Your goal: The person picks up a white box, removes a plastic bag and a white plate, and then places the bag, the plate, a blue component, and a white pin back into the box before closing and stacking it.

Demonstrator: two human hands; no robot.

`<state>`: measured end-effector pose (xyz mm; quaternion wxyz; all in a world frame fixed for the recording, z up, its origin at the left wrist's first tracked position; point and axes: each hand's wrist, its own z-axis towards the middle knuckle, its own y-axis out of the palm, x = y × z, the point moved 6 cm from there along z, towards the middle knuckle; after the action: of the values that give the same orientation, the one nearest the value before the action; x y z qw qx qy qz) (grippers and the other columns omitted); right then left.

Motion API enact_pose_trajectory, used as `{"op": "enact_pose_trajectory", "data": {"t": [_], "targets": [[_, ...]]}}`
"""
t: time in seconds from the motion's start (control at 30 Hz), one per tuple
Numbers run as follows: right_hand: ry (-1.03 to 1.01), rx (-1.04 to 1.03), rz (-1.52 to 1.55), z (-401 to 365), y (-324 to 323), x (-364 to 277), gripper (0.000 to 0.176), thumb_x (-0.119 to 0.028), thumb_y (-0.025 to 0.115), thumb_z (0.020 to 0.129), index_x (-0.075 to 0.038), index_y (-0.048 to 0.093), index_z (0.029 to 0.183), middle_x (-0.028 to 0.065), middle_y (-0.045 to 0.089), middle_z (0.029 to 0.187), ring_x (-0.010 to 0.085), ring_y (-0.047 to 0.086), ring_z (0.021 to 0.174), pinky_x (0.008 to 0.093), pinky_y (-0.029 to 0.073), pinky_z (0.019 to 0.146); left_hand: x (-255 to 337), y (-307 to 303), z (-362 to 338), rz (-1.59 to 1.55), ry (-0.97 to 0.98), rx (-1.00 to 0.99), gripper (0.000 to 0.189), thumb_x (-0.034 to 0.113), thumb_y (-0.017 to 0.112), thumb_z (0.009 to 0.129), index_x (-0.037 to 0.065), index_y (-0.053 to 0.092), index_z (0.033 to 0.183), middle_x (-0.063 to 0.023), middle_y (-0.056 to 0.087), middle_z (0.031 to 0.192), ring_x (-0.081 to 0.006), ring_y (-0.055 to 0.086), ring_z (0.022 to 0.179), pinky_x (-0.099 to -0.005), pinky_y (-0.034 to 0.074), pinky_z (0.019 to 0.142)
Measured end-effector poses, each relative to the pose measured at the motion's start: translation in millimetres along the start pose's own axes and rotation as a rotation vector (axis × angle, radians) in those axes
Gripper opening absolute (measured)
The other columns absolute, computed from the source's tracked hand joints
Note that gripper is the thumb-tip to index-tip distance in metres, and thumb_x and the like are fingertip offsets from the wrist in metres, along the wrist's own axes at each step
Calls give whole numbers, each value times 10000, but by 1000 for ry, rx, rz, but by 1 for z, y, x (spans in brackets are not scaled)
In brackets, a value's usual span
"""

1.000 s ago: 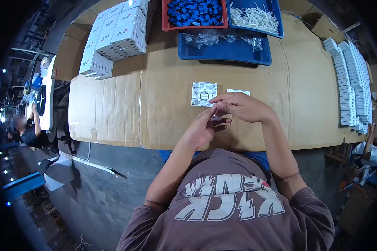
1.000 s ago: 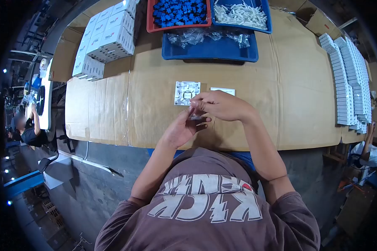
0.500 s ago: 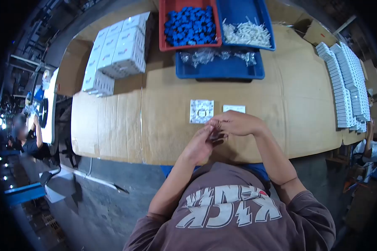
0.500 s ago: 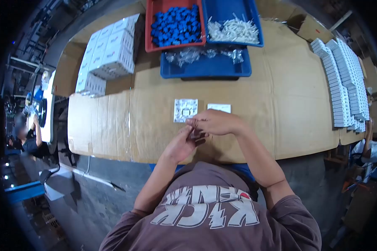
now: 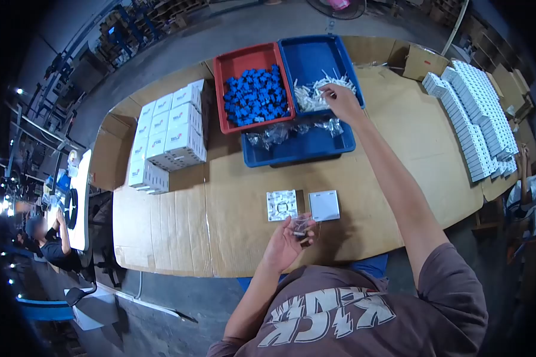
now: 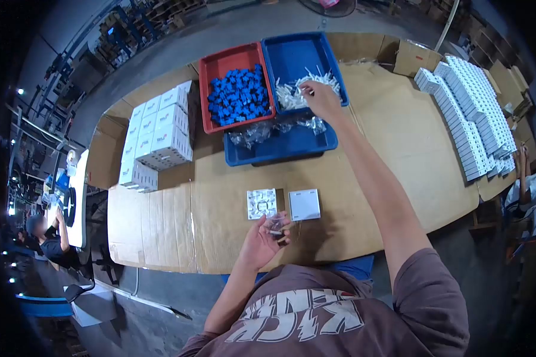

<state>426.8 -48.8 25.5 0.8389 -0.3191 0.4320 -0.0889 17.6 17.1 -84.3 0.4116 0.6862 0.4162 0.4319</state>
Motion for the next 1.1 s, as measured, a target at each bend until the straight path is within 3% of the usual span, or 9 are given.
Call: {"op": "enact_pose_trajectory", "data": {"t": [0.1,0.3,0.53,0.63,0.73,0.77,0.83,0.9,1.1], "targets": [[-4,94,-269,38,-9,11,229,-146,619,953,-133,772,1123,103,755,1053,323,713,1022,449,569,841,1,0,-3,15,10,32,551,409,417,1113,22,503,1496,-109,700,1280,-264,645,1047,-439,510,954],[-135,-55,-658,67,19,35,215,-155,625,966,-188,793,1096,93,696,1130,325,643,1189,471,552,916,3,-4,-2,30,-9,41,540,395,374,1123,31,500,1501,-102,710,1287,-260,652,1038,-432,502,970],[-59,-119,-620,71,18,40,71,-156,687,937,-145,739,985,90,670,1059,313,640,1145,506,525,911,2,-2,-5,113,-10,99,545,418,381,1119,45,509,1496,-98,722,1272,-246,657,1026,-433,499,978],[-106,48,-572,67,9,38,82,-172,716,932,-134,742,1000,98,709,1032,316,675,1040,474,541,842,2,-9,-2,84,-23,59,554,426,394,1116,40,506,1498,-100,708,1282,-250,652,1032,-431,504,975],[-9,174,-96,64,4,42,140,-209,744,938,-125,753,1050,111,748,993,291,696,900,443,544,761,3,-6,-3,81,-7,60,560,421,412,1114,26,498,1502,-106,694,1288,-254,648,1039,-425,515,961],[37,169,144,63,8,47,214,-249,772,951,-93,758,1097,68,770,942,192,677,772,376,535,689,4,-1,-2,85,1,67,562,418,417,1114,21,495,1503,-108,689,1290,-256,647,1042,-422,519,956],[448,-40,912,26,3,6,260,-251,774,969,-43,751,1125,22,750,963,95,638,780,301,518,674,7,2,-3,55,-4,81,563,407,433,1111,4,495,1500,-105,707,1245,-251,650,1034,-411,527,933],[425,-123,1331,-6,-12,-51,261,-207,748,994,-6,741,1160,18,731,1017,64,619,785,250,491,652,8,-6,-1,43,-5,69,561,404,435,1110,2,499,1496,-101,716,1223,-249,652,1029,-406,528,929],[349,-193,1273,-65,-26,-96,228,-129,737,989,-7,734,1181,39,728,1019,54,570,739,229,456,638,7,-4,13,54,-11,55,559,415,404,1125,-1,512,1483,-88,709,1180,-228,651,981,-388,531,902]]}}
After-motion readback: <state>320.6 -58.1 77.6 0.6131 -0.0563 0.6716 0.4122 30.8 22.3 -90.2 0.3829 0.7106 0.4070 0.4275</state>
